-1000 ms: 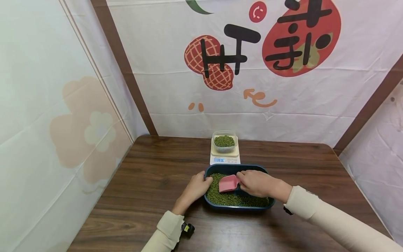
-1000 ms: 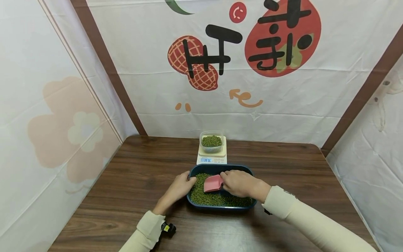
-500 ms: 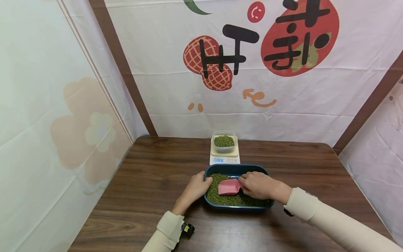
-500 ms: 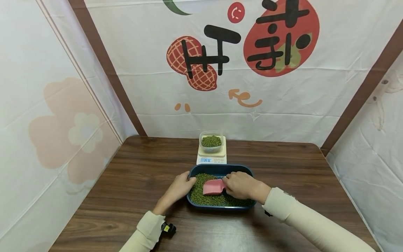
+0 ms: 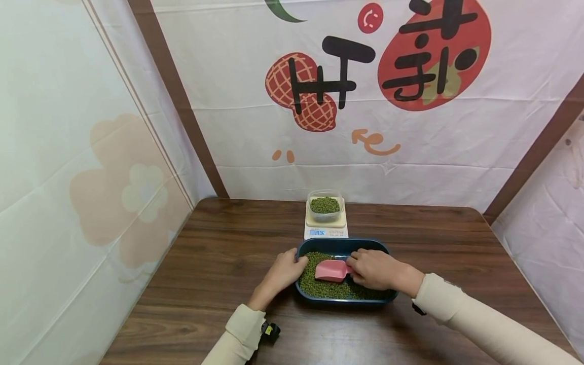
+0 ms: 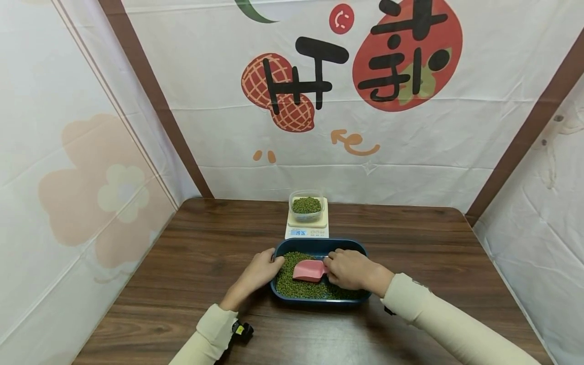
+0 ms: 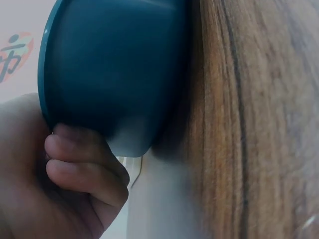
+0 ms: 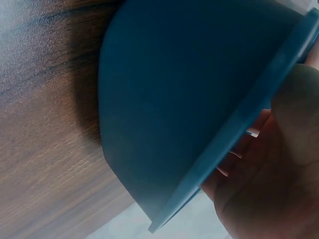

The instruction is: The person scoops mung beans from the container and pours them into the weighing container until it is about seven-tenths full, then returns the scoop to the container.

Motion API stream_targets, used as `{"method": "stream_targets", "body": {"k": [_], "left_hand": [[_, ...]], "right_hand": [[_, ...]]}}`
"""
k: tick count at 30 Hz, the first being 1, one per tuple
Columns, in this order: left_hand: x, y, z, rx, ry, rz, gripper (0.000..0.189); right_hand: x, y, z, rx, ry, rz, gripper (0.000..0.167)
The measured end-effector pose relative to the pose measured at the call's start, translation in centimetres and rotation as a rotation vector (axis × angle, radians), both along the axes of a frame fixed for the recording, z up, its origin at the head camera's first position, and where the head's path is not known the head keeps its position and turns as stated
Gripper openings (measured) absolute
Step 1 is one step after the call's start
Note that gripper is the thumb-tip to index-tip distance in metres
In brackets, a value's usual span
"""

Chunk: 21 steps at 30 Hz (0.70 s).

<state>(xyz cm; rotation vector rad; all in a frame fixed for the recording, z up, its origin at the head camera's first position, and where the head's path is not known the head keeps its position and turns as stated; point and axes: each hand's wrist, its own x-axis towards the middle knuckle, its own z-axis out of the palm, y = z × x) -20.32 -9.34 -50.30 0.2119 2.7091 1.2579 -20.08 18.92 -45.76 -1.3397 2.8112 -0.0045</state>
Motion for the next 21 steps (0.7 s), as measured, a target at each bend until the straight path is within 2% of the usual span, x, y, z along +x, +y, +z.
{"method": "stream_targets", "body": {"k": [7, 14, 21], "left_hand": [[-0.1, -0.4, 0.8, -0.093, 0.042, -0.002, 0.029], [-0.8, -1.4, 2.1, -0.189, 0.110, 0.007, 0.026], [-2.1, -2.9, 3.3, -0.218, 0.190, 0.017, 0.018]], "right_hand": [[0.1, 0.2, 0.2, -0.035, -0.014, -0.032, 0.012], [-0.2, 1.1, 1.5, -0.061, -0.070, -0.128, 0.018], [-1.2, 3.3, 3.1, -0.165, 0.014, -0.225, 0.029]]}}
